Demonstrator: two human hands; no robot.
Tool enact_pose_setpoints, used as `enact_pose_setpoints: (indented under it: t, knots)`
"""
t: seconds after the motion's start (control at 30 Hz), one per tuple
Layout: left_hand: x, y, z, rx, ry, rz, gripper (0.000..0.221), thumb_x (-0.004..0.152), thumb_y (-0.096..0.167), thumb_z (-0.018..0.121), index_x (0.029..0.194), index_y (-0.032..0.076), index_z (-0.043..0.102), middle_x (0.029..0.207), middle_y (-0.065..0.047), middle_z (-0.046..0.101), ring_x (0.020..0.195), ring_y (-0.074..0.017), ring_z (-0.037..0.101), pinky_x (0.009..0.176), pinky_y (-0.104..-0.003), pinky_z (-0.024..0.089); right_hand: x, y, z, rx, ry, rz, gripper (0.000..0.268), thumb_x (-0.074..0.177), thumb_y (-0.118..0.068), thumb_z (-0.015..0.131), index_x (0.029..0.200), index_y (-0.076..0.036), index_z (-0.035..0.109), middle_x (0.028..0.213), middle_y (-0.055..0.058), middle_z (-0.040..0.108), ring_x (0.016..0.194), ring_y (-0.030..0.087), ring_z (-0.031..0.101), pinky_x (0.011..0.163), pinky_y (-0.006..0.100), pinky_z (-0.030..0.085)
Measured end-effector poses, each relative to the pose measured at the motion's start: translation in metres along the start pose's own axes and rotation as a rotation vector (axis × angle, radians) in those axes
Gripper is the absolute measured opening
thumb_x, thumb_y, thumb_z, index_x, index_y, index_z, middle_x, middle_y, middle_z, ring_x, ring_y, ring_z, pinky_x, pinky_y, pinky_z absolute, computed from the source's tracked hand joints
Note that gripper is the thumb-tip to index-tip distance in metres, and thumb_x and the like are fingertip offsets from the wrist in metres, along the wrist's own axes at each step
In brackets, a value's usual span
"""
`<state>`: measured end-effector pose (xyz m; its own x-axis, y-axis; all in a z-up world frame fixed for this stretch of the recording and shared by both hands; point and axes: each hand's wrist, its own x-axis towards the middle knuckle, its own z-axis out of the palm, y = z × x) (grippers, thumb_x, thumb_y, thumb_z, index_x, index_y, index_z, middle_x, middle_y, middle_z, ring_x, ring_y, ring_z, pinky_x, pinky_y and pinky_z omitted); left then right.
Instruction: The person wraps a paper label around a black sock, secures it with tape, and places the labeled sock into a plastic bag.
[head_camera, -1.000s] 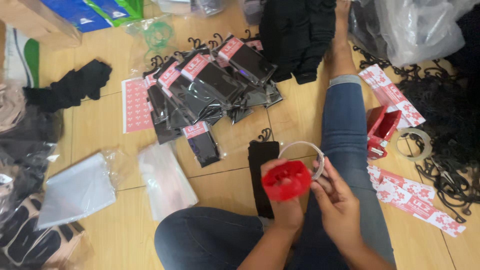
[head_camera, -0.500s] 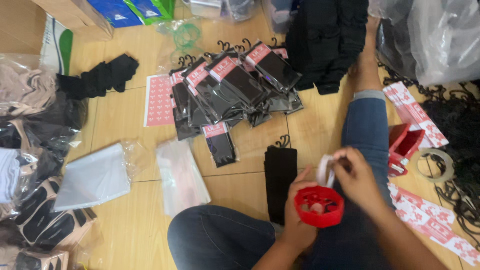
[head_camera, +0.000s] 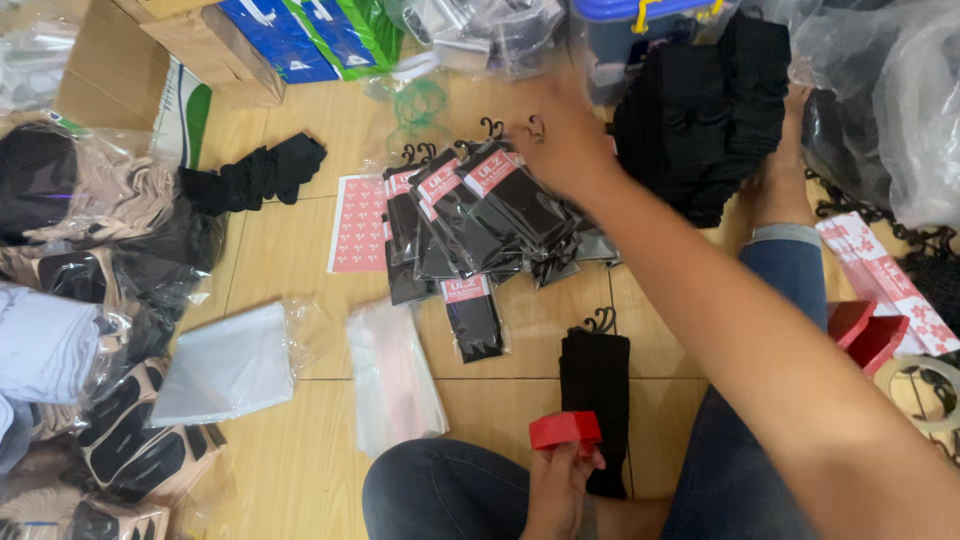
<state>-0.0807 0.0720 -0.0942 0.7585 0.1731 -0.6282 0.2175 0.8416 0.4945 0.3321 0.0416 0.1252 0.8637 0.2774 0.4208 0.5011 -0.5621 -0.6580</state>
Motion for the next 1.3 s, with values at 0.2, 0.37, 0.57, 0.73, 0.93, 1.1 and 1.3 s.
enact_pose_setpoints:
  t: [0.2,0.37,0.57,0.73,0.93,1.1,1.3]
  knots:
    - [-0.011,0.019,0.022,0.168,-0.225,-0.031,0.060,0.091,0.011,0.080,0.146,0.007,0.058,0.108,-0.023,0.071,0.068,-0.0284,0.071,0.068,-0.039,0.064,-0.225,0.005,-0.079,0.262,-0.205,0.164,0.032,0.102,-0.018,0.070,0.134,-0.013,0.072,0.135,0.007,0.064,0.125,0.019,0.068,0.090,0.031,0.064]
    - [-0.015,0.009,0.036,0.171,-0.357,-0.089,0.043,0.084,0.005,0.087,0.111,0.008,0.055,0.100,-0.028,0.072,0.081,-0.0383,0.076,0.072,-0.041,0.067,-0.427,0.128,-0.166,-0.048,0.174,0.474,0.021,0.107,-0.010,0.068,0.128,-0.011,0.074,0.128,0.012,0.067,0.108,0.025,0.069,0.089,0.034,0.055]
    - [-0.023,-0.012,0.064,0.212,-0.258,-0.289,0.049,0.092,0.012,0.079,0.135,-0.008,0.065,0.111,-0.032,0.075,0.093,-0.0357,0.074,0.076,-0.040,0.064,-0.575,0.278,-0.230,-0.580,0.199,0.754,0.039,0.100,-0.018,0.075,0.136,-0.004,0.076,0.120,0.024,0.068,0.105,0.041,0.071,0.096,0.052,0.054]
    - [-0.038,-0.016,0.097,0.106,-0.172,-0.345,0.047,0.097,0.010,0.072,0.141,-0.004,0.065,0.115,-0.024,0.070,0.087,-0.0318,0.071,0.080,-0.038,0.064,-0.556,0.311,-0.217,-0.820,-0.200,0.773,0.079,0.095,-0.056,0.068,0.166,-0.022,0.057,0.151,0.015,0.068,0.132,0.045,0.059,0.099,0.059,0.052]
    - [-0.052,-0.005,0.110,0.044,-0.332,-0.414,0.068,0.082,-0.012,0.064,0.149,-0.003,0.053,0.131,-0.033,0.067,0.110,-0.0430,0.071,0.098,-0.053,0.064,-0.545,0.291,-0.221,-0.753,0.083,0.668,0.026,0.105,-0.044,0.072,0.110,-0.021,0.084,0.108,0.002,0.082,0.108,0.032,0.076,0.085,0.050,0.050]
    - [-0.053,-0.017,0.096,-0.063,-0.578,-0.524,0.081,0.080,-0.004,0.068,0.157,0.011,0.048,0.119,-0.028,0.063,0.112,-0.0362,0.067,0.094,-0.052,0.060,-0.501,0.131,-0.228,0.321,0.511,0.396,0.012,0.103,-0.005,0.051,0.109,-0.014,0.055,0.173,0.012,0.038,0.168,0.028,0.036,0.148,0.049,0.027]
    - [-0.074,-0.012,0.124,0.331,-0.695,-0.416,0.032,0.106,0.042,0.068,0.121,0.016,0.056,0.142,-0.020,0.048,0.091,-0.0276,0.066,0.072,-0.027,0.060,-0.455,0.025,-0.233,1.350,0.286,0.267,0.034,0.098,-0.026,0.073,0.132,-0.026,0.074,0.174,0.017,0.044,0.162,0.052,0.038,0.123,0.093,0.024]
